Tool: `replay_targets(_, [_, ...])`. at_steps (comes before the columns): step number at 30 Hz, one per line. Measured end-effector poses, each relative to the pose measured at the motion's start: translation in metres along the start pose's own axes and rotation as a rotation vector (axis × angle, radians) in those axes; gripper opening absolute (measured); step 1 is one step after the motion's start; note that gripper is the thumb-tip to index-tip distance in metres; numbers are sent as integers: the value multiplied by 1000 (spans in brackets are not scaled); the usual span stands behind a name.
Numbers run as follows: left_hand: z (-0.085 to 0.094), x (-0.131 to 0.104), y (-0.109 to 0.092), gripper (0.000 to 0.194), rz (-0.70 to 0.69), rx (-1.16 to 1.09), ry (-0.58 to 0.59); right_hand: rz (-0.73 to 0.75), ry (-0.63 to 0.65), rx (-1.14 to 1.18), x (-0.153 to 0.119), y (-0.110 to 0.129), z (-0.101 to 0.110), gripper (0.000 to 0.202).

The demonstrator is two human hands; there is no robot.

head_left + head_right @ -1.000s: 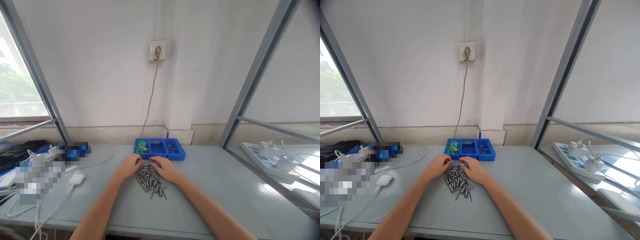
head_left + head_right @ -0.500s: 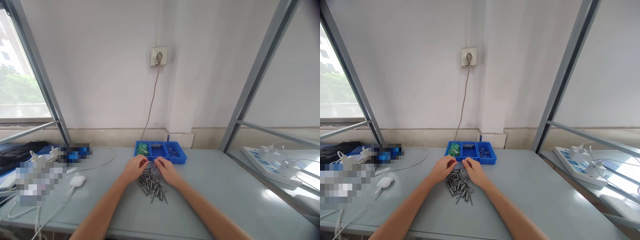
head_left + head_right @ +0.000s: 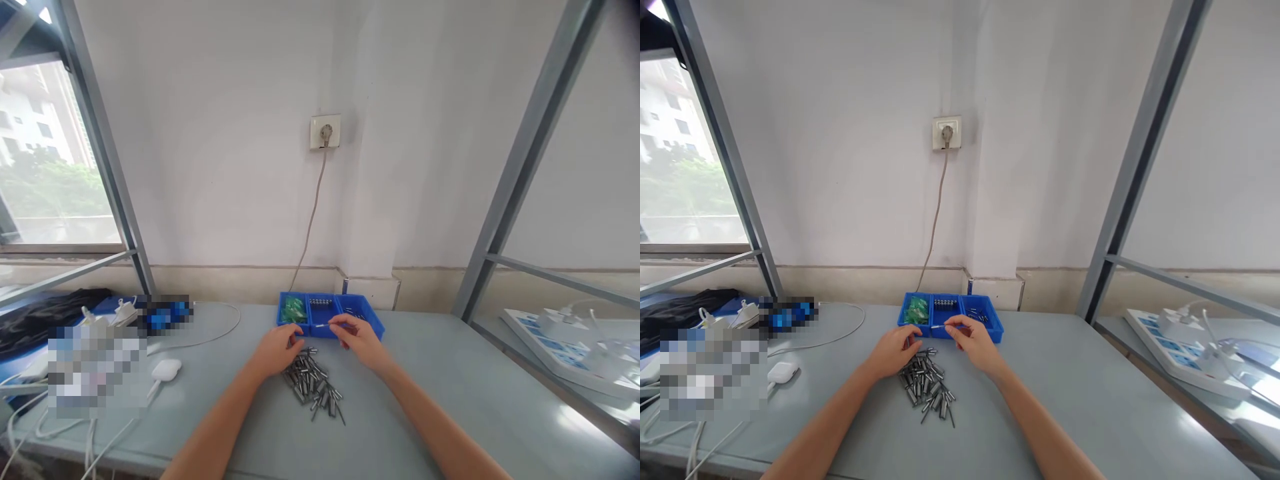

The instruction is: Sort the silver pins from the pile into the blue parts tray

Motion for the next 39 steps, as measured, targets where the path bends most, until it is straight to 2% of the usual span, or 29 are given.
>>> replay_targets(5, [1,1,1,22,4,8,-4,-167,44,339,-1,-1,3,32])
replay_targets(9, [0,1,2,23,16,6,6,-275,-64,494,7,-17,12,33])
replay_targets(13, [-3,1,4,23,24,10,27,-319,-309,304,19,-44,43,39])
replay_targets(17, [-1,1,6,23,33,24,16,-243,-513,32,24,-50,82,36])
replay_targets(19, [0,2,8,23,40,29,16,-217,-542,-101,24,-50,93,35])
replay_targets(22, [1,3,9,24,47,30,21,-153,-506,-321,26,-45,97,38])
replay_targets(25, [5,4,11,24,58,31,7,-104,-418,-461,30,-42,89,43])
replay_targets(29, [9,4,17,24,65,30,-9,5,-286,-543,27,-32,63,42])
replay_targets(31, [7,4,20,24,63,37,5,119,-178,-593,19,-22,41,37])
replay_targets(35, [2,1,22,23,44,56,35,336,148,-601,-10,-8,-16,31])
replay_targets(37, [-1,-1,20,23,22,51,37,395,293,-581,-26,-7,-40,38])
replay_targets(39, [-4,-2,18,23,9,46,42,407,374,-597,-34,-11,-55,39])
Point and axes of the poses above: each hand's wrist, its own x-axis towards the middle knuckle, its own z-axis out of the back of the hand, y = z × x, the point moved 9 cm from there along x, towards the middle knuckle, and after that the axes turned 14 degrees about -y, right-handed, at the moved point
